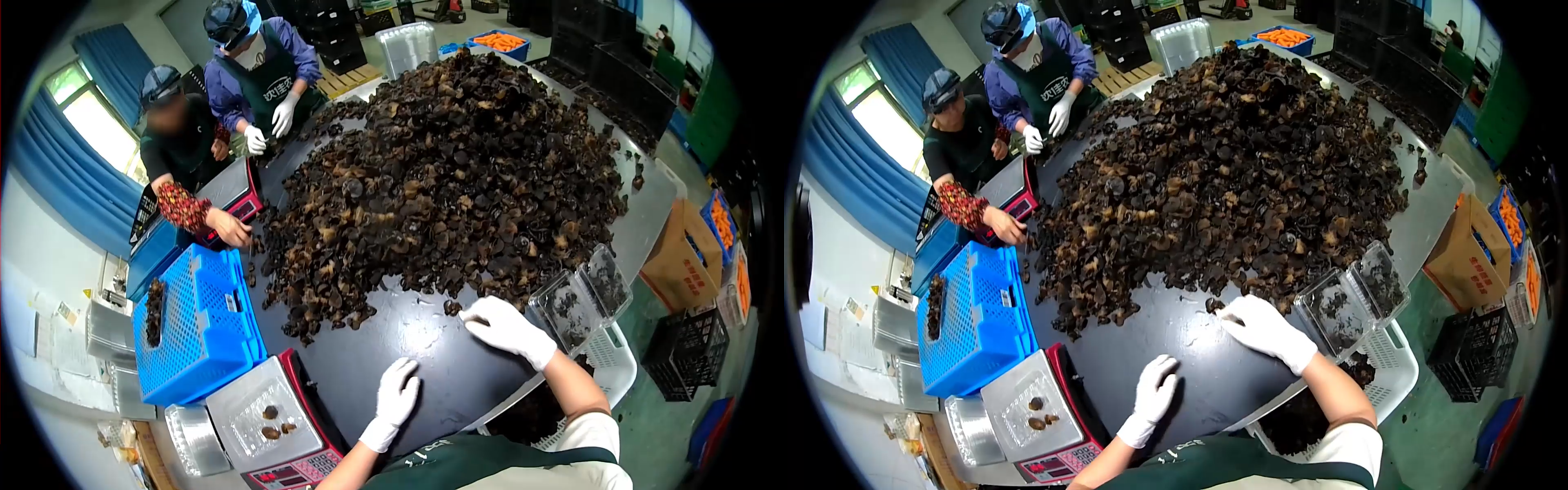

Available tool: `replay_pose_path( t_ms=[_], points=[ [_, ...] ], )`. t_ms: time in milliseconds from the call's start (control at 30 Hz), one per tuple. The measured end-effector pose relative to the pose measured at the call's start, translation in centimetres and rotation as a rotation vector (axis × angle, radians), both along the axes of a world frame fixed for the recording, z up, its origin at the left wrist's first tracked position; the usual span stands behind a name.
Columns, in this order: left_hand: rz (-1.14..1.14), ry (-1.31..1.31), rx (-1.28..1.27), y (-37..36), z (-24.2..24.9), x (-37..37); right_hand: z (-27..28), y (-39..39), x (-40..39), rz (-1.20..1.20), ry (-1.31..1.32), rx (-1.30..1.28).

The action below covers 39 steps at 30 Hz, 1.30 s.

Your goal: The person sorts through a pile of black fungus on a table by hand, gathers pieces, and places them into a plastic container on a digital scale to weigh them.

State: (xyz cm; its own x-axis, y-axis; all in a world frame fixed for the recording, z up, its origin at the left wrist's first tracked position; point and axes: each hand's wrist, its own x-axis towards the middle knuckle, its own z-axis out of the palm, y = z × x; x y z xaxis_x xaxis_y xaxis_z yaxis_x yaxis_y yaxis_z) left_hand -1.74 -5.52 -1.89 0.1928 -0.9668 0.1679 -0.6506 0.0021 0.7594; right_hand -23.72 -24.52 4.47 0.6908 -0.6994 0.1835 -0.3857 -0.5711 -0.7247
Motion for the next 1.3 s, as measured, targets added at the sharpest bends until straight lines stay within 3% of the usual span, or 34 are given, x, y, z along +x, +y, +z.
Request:
replay_pose_path(
  t_ms=[67,200,267,300,333,467,600,733,767,800,833,867,933,1000,1067,1133,1233,1300],
  points=[
    [0.148,-0.048,-0.011,-0.1,-1.1,2.1,-0.2,-4.3,2.6,-0.056,-0.047,0.095],
    [0.312,-0.052,0.091,-0.4,-2.1,3.3,-2.1,-12.9,8.4,-0.257,-0.209,0.036],
    [0.267,-0.160,0.067,-0.2,-2.7,3.0,-3.7,-15.9,11.6,-0.492,-0.080,-0.173],
    [0.268,-0.198,0.081,-0.2,-2.3,2.5,-4.2,-17.0,12.8,-0.502,0.002,-0.014],
    [0.266,-0.206,0.092,-0.2,-2.0,2.2,-4.4,-16.3,14.3,-0.557,0.063,-0.075],
    [0.322,-0.058,0.008,-0.4,-2.4,2.8,-2.6,-9.8,17.3,-0.275,0.359,-0.220],
    [0.572,0.378,-0.022,-1.8,-2.4,3.9,-2.1,-2.9,17.2,0.094,0.335,-0.082],
    [0.544,0.164,-0.053,-3.3,-2.8,5.8,-5.4,2.4,15.6,0.248,0.047,-0.416],
    [0.531,0.061,-0.026,-3.2,-2.1,6.1,-0.9,0.6,14.5,0.313,0.063,-0.044],
    [0.499,-0.038,-0.007,-4.3,-1.3,6.5,-0.6,-0.2,14.2,0.114,-0.179,-0.197],
    [0.489,-0.072,-0.054,-4.9,-1.2,6.5,0.1,-2.0,13.3,0.049,-0.015,0.016],
    [0.458,-0.120,-0.052,-5.4,-1.2,6.5,-1.1,-3.7,12.7,-0.070,-0.031,-0.049],
    [0.358,-0.308,0.015,-6.7,-0.8,5.8,-4.3,-4.5,12.2,-0.329,0.199,-0.348],
    [0.217,-0.457,0.185,-7.3,0.0,5.0,-5.2,-2.8,12.3,-0.243,0.226,-0.345],
    [0.170,-0.388,0.093,-6.4,-1.4,5.1,-3.5,0.7,12.0,0.030,0.384,-0.271],
    [0.114,-0.337,0.085,-4.3,0.1,5.3,-5.4,4.8,10.9,0.190,0.224,-0.319],
    [0.118,-0.258,0.110,0.8,0.5,4.7,-3.8,8.8,8.3,0.461,0.287,-0.249],
    [0.107,-0.203,0.129,4.1,0.6,4.0,-3.7,10.5,6.2,0.484,0.246,-0.223]
  ],
)
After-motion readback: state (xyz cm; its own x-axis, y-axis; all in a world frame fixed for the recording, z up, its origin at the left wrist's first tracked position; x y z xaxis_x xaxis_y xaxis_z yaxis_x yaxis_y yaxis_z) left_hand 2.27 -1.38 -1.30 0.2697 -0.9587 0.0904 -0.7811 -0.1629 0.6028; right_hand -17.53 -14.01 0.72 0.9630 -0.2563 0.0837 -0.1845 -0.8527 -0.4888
